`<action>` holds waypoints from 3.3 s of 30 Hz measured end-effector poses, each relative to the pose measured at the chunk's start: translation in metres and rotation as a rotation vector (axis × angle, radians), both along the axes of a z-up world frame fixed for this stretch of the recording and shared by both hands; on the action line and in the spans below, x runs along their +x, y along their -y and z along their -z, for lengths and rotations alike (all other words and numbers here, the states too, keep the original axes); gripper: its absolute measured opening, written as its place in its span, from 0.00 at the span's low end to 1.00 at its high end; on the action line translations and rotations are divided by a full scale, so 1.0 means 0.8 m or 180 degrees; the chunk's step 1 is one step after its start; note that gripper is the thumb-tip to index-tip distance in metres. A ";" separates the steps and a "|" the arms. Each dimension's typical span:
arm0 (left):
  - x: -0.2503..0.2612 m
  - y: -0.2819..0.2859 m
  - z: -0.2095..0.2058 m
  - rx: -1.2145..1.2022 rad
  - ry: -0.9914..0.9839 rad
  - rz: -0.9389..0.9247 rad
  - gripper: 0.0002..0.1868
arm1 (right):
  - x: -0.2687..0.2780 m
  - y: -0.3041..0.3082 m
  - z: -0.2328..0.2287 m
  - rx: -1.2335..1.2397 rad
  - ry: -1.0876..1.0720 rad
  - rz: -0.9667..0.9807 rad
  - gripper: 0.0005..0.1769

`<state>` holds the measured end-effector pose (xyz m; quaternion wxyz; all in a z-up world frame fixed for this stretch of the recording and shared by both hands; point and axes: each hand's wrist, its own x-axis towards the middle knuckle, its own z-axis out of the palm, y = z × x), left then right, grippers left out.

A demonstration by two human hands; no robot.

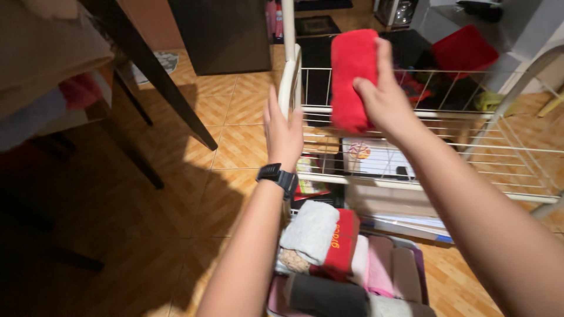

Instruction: The person folds various colored towels and places them on a white wire rack. They handle red, white, blue, and purple towels, folding them into neat rectangles and stacking them on the rack's shelves.

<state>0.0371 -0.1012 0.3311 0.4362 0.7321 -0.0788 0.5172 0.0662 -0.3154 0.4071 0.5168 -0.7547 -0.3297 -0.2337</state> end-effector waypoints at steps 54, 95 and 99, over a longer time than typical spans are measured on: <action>-0.083 -0.030 0.185 -0.0573 -0.0475 -0.0027 0.36 | -0.146 0.058 0.191 -0.0375 -0.1882 -0.0438 0.17; -0.205 0.121 0.173 -0.0111 -0.1808 0.1836 0.61 | -0.193 0.106 0.283 0.1449 -0.2762 -0.0714 0.52; -0.208 0.126 0.182 -0.0011 -0.1610 0.1668 0.66 | -0.192 0.117 0.282 0.1770 -0.3109 -0.1231 0.54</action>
